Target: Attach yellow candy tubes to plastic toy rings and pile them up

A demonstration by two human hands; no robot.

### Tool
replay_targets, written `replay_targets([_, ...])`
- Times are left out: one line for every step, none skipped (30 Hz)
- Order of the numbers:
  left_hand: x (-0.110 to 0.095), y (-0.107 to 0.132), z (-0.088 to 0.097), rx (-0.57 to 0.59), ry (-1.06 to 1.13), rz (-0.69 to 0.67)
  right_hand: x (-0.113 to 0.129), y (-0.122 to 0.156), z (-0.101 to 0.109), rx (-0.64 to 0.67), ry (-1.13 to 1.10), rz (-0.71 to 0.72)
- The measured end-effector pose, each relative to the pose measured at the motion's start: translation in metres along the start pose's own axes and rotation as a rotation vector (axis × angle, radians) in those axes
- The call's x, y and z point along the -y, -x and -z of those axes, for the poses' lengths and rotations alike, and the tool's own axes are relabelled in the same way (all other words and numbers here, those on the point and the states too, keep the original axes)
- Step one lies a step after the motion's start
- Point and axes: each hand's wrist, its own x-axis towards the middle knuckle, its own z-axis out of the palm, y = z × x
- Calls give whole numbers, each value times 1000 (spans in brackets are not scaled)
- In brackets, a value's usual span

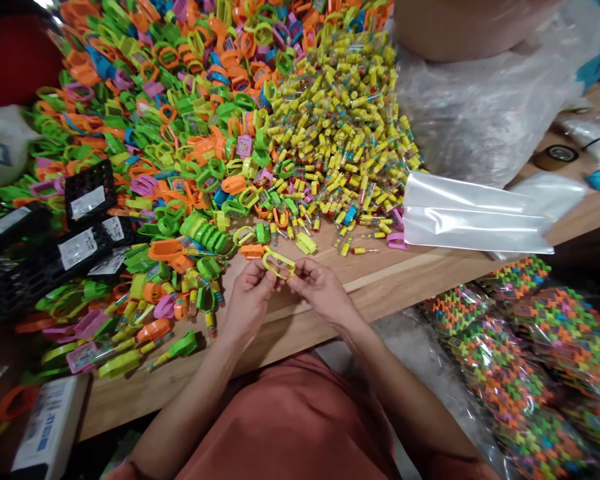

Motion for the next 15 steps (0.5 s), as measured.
replay_targets([1, 1, -1, 3, -43, -15, -2, 0, -1, -4, 25, -3])
replay_targets([0, 2, -1, 1, -76, -28, -3, 0, -2, -7, 40, -8])
replay_targets([-2, 3, -1, 0, -104, -33, -4, -1, -4, -3, 50, -10])
replay_targets([-6, 4, 0, -5, -133, -37, -4, -1, -4, 6, 63, -3])
replay_targets([-13, 6, 2, -16, -169, -39, -3, -1, -3, 11, 92, 21])
replay_targets([-22, 7, 7, -39, -217, -50, -1, -1, 1, 5, 146, 63])
replay_targets([-34, 8, 14, -85, -272, -79, 2, -2, 8, -18, 225, 121])
replay_targets([-49, 9, 24, -158, -337, -127, 6, -2, 18, -62, 324, 185])
replay_targets([-65, 9, 36, -254, -411, -190, 11, -2, 31, -127, 441, 252])
replay_targets([-82, 10, 49, -371, -490, -275, 15, -2, 47, -206, 557, 311])
replay_targets([-97, 9, 63, -491, -580, -356, 19, -2, 64, -289, 670, 356])
replay_targets([-111, 8, 75, -606, -663, -444, 23, -2, 81, -363, 783, 388])
replay_targets([-121, 6, 85, -698, -731, -525, 24, -2, 96, -413, 883, 403])
replay_targets([-126, 3, 92, -757, -785, -594, 25, -3, 109, -440, 980, 422])
replay_targets([-127, -1, 94, -772, -825, -645, 24, -4, 120, -446, 1070, 436])
